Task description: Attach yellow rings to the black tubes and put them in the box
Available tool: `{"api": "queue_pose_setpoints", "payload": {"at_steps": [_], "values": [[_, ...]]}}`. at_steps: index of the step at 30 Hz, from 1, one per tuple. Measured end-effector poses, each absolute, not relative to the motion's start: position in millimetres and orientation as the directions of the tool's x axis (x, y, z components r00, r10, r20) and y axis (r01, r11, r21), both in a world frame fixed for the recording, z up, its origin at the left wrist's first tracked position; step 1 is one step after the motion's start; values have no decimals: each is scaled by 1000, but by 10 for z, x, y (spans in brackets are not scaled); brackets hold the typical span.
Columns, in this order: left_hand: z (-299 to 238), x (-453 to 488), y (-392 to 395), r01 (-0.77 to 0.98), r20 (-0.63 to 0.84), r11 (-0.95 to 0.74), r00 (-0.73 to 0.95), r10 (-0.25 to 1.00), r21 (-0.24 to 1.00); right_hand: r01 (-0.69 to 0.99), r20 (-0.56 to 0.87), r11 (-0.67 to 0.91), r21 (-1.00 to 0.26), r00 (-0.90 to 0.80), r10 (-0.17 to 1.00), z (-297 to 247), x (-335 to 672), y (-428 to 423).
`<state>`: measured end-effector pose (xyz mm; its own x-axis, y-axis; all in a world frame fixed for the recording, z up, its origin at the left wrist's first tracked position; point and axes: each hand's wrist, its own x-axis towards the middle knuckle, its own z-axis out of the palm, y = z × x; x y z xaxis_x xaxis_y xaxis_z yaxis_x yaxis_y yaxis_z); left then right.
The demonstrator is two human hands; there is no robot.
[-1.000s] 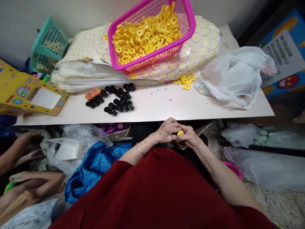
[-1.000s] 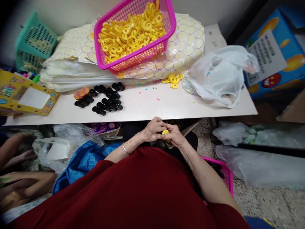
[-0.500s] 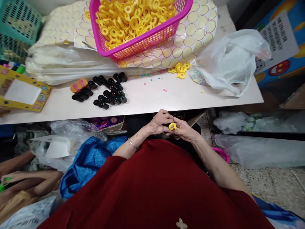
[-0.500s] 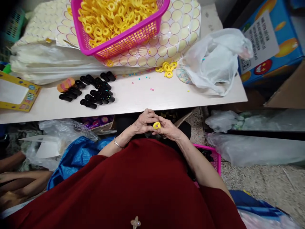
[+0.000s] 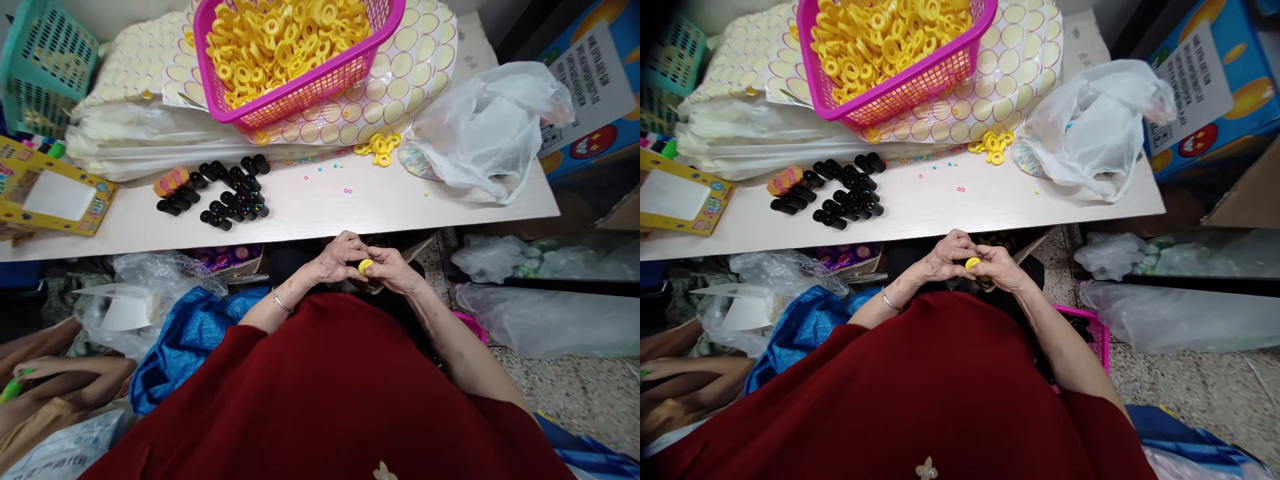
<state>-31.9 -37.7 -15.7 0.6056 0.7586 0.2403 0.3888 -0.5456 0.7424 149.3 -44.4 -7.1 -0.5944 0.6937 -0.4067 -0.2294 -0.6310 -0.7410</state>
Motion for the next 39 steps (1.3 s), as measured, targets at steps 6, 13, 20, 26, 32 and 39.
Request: {"api": "queue_pose_setpoints", "payload": {"at_steps": [6,13,20,26,32,39], "values": [[-75,-288,-397,402,250,-613,659,710,681,-250,-408,-615,-748,-559,722,-59,1460,-475],[-103,-378,-432,450,268,-598,603,752,664,-106,-445,-559,-822,-493,748,-265,1384,-423],[-4,-1099,-451,851,484,28,-325,812,524,920,-656,119,-374,-353,667,-570,1248,-74],[126,-1425,-257,849,319,445,-522,791,286,883,-642,235,-406,-459,614,-496,1166,-167],[148,-1434,-215,867,343,424,-494,799,263,633,-519,46,-772,-671,530,63,1516,139],[-15,-995,-47,790,344,-35,-227,911,613,783,184,173,-597,-77,980,185,1427,1214]]}}
